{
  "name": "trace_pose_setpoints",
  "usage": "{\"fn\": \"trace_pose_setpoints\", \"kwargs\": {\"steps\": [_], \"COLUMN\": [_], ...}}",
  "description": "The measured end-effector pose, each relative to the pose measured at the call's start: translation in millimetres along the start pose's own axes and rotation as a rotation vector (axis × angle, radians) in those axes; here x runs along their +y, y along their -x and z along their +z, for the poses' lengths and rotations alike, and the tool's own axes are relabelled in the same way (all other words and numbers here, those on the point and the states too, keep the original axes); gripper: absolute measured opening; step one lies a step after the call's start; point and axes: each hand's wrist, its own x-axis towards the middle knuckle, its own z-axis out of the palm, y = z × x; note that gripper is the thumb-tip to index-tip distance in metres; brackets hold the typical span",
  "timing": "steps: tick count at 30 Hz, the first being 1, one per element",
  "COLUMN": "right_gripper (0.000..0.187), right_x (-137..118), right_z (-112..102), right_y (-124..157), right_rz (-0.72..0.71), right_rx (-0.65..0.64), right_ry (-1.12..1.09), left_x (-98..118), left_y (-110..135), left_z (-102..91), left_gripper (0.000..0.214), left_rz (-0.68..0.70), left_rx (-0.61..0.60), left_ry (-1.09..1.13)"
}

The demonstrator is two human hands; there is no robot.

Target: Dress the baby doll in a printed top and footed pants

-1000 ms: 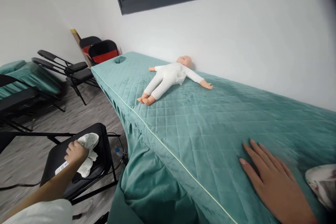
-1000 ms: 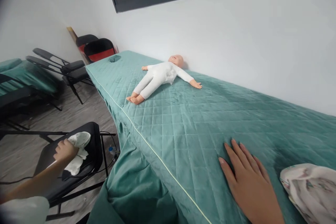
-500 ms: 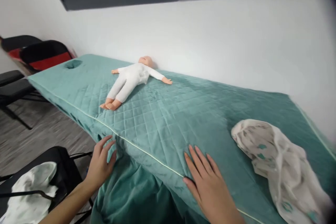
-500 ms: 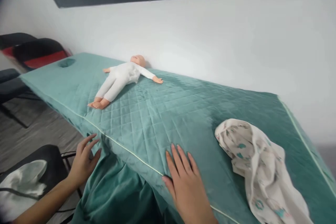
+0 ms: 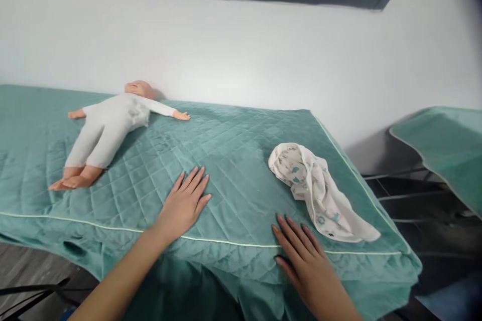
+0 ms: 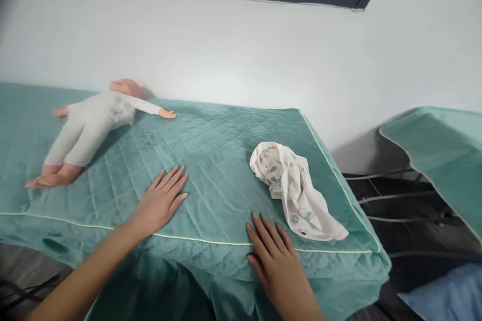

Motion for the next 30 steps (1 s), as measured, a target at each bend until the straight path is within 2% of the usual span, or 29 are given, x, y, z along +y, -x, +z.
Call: {"fn": "trace_pose_setpoints", "kwargs": {"steps": [4,8,11,13,15,18,20,23,25,28,30], "right_gripper": [0.052,0.028,0.022,0.027,0.034,0.052,0.065,0.071,0.067,0.050,0.036], "right_x": [15.3,32.7,51.2,66.1,81.0,96.8,99.7,94.6,90.1,90.1,94.4], "right_z": [-3.8,-25.7,-46.8,-56.2,-58.0,-46.1,-32.2,-12.3,-4.3,-3.2,-8.9], "right_y": [27.0,37.1,29.4,18.1,4.1,-18.8,-34.1,-56.0,-68.2,-81.9,-89.6], "right_rz": [0.081,0.245,0.526,0.772,0.921,0.877,0.765,0.608,0.596,0.716,0.802], "right_rx": [0.025,0.147,0.269,0.345,0.414,0.375,0.280,0.186,0.178,0.186,0.172], "right_ry": [-0.042,-0.232,-0.253,-0.254,-0.290,-0.333,-0.309,-0.237,-0.206,-0.212,-0.241], "left_x": [0.2,2.0,5.2,6.8,6.8,3.3,0.5,-0.5,1.4,2.7,-1.3], "left_y": [15.0,22.0,22.8,23.4,24.1,22.3,16.8,-1.1,-19.6,-55.4,-81.5], "left_z": [3.6,4.2,5.1,5.9,6.9,7.3,5.4,-1.4,-6.6,-9.7,-6.5], "left_gripper": [0.058,0.060,0.062,0.062,0.062,0.062,0.060,0.055,0.052,0.048,0.042], "left_rz": [0.061,0.088,0.094,0.098,0.098,0.085,0.061,-0.024,-0.108,-0.225,-0.246], "left_rx": [0.005,0.014,0.033,0.038,0.034,0.001,-0.052,-0.125,-0.132,-0.143,-0.123], "left_ry": [-0.075,-0.105,-0.093,-0.086,-0.080,-0.027,0.070,0.307,0.495,0.823,1.127]}}
